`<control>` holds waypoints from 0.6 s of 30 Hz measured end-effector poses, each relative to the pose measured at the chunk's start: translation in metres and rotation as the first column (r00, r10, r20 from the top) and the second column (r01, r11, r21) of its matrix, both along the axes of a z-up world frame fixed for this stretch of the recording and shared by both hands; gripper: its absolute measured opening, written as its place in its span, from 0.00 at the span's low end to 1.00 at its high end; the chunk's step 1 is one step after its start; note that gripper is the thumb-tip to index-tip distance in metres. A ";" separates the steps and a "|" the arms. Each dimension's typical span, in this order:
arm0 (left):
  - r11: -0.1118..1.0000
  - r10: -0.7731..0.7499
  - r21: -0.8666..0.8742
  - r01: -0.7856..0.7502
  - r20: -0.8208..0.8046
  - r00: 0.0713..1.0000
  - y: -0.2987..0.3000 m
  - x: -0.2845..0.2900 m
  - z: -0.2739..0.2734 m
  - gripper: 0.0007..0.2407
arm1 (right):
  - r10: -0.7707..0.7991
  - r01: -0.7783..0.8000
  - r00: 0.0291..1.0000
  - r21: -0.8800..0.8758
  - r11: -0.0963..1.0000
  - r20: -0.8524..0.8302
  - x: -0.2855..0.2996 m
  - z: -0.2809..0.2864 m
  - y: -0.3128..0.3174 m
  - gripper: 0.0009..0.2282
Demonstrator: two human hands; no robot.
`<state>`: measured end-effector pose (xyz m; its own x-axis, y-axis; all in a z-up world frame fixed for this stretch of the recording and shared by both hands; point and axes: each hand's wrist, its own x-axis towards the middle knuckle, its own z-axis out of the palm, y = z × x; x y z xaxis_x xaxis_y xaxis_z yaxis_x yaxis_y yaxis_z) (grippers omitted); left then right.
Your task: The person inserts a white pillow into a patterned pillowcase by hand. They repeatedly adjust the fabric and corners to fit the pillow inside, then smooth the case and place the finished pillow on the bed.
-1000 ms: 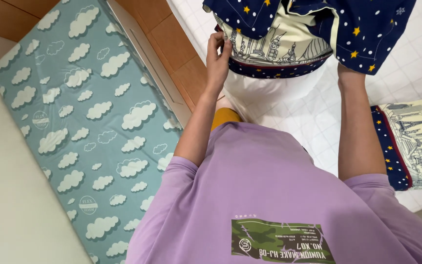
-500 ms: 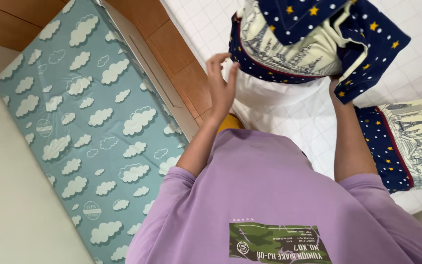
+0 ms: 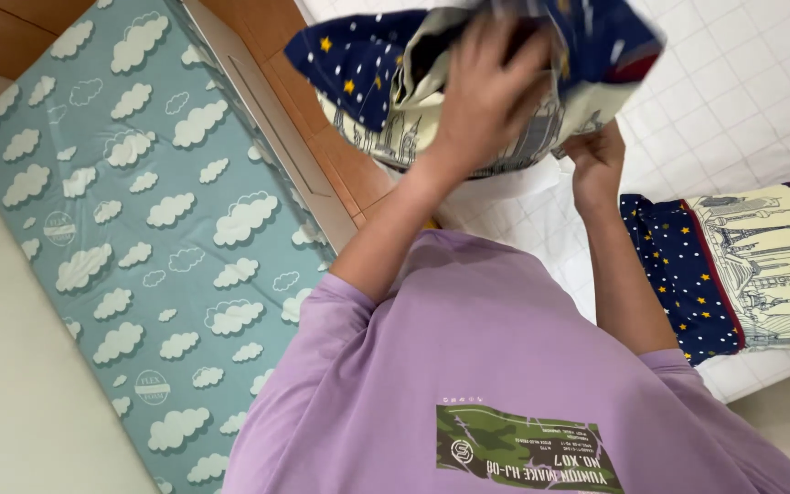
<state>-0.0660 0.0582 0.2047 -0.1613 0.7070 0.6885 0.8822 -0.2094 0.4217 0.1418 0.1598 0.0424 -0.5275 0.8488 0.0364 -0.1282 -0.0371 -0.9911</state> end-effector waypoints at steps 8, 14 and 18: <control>0.954 0.072 0.291 -0.078 0.029 0.997 -0.036 0.013 -0.012 0.13 | -0.033 0.031 0.999 -0.049 0.998 -0.037 -0.017 0.043 -0.023 0.16; 0.997 0.075 0.027 -0.074 -0.037 0.997 -0.051 0.023 -0.061 0.16 | -0.036 0.033 0.996 -0.032 0.999 -0.083 -0.017 0.024 -0.012 0.14; 0.972 0.219 0.087 -0.217 -0.021 0.975 -0.044 0.010 -0.050 0.09 | 0.106 -0.105 0.992 0.025 0.994 -0.064 -0.017 0.014 0.002 0.09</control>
